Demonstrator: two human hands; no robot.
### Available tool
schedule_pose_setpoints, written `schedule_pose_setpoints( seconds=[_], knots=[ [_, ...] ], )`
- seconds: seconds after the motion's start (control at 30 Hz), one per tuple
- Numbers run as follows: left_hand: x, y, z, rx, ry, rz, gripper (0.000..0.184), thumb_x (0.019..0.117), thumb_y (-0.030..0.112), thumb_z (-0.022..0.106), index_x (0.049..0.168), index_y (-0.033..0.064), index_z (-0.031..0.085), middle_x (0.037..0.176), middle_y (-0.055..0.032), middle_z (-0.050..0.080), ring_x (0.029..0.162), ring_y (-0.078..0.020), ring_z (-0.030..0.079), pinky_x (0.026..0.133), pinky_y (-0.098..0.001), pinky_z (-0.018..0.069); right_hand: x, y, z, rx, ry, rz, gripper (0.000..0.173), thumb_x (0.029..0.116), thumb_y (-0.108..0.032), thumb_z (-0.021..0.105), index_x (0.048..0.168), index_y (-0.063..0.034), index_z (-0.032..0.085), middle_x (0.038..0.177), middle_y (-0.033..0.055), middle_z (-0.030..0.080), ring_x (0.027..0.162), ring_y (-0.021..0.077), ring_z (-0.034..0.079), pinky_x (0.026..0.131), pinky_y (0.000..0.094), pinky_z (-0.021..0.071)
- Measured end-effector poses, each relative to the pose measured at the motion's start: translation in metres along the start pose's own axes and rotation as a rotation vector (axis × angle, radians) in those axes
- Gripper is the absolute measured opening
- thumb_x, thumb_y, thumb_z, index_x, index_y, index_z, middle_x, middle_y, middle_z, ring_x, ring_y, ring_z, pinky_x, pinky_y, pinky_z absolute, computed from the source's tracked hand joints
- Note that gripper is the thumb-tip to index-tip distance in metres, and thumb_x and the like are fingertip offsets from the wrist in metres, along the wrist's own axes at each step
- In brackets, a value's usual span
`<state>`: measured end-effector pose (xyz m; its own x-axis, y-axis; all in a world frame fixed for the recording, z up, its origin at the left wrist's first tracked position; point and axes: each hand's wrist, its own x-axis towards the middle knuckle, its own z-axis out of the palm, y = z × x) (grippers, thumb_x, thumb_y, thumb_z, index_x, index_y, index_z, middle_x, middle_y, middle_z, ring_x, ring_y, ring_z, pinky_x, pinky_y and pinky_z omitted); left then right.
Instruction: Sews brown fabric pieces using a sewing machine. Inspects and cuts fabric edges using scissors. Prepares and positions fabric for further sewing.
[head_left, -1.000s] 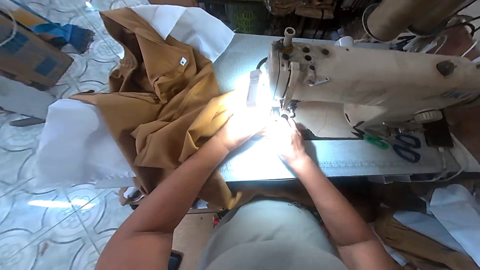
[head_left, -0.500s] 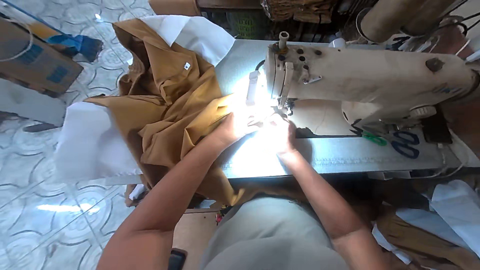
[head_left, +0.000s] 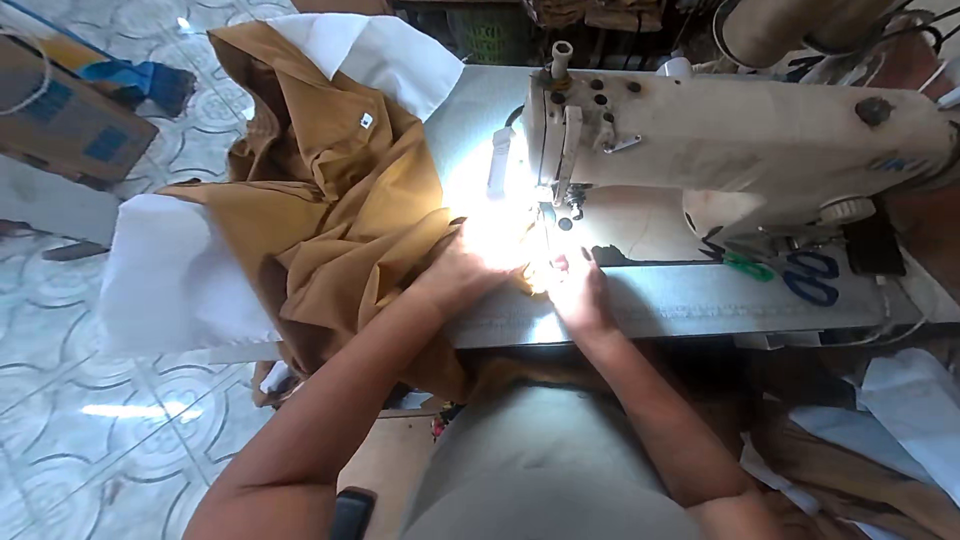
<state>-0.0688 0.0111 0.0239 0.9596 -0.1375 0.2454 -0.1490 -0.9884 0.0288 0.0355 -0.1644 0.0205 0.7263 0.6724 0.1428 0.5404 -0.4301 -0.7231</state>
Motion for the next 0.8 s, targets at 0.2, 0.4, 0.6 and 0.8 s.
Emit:
schedule_pose_setpoints(
  seconds=[0.2,0.4,0.6,0.8],
  knots=[
    [-0.003,0.020,-0.002,0.023,-0.051,-0.085,0.034,0.0979,0.002,0.059,0.120,0.0228,0.074,0.113,-0.0088,0.071,0.118,-0.0361,0.063,0.104,-0.0706,0.0357,-0.002,0.001,0.018,-0.166,-0.050,-0.023,0.020,0.0924,-0.011,0.070,0.107,0.0028,0.069,0.095,0.0187,0.071,0.085,0.0319,0.073,0.076,0.0474,0.0606],
    [-0.002,0.030,0.000,0.040,-0.078,-0.146,0.042,0.0976,0.000,0.060,0.128,0.0268,0.071,0.112,-0.0142,0.069,0.105,-0.0402,0.063,0.106,-0.0827,0.0204,-0.004,-0.002,0.009,-0.245,-0.035,-0.025,0.018,0.0942,-0.011,0.067,0.104,0.0035,0.071,0.091,0.0193,0.072,0.083,0.0329,0.073,0.074,0.0478,0.0601],
    [0.001,0.028,0.001,0.074,-0.152,-0.154,0.041,0.0955,-0.001,0.060,0.121,0.0265,0.074,0.136,-0.0119,0.063,0.135,-0.0417,0.052,0.112,-0.0815,0.0149,-0.003,0.000,0.013,-0.334,-0.025,-0.147,0.023,0.0930,-0.007,0.068,0.114,0.0016,0.072,0.097,0.0193,0.072,0.086,0.0330,0.073,0.073,0.0458,0.0609],
    [0.000,0.027,-0.001,0.054,-0.092,-0.186,0.037,0.0929,-0.002,0.065,0.116,0.0249,0.076,0.120,-0.0111,0.070,0.117,-0.0416,0.062,0.107,-0.0838,0.0181,-0.002,-0.005,0.007,-0.391,-0.133,-0.133,0.024,0.0962,-0.011,0.065,0.116,-0.0006,0.073,0.102,0.0199,0.073,0.093,0.0347,0.073,0.080,0.0475,0.0599]
  ],
)
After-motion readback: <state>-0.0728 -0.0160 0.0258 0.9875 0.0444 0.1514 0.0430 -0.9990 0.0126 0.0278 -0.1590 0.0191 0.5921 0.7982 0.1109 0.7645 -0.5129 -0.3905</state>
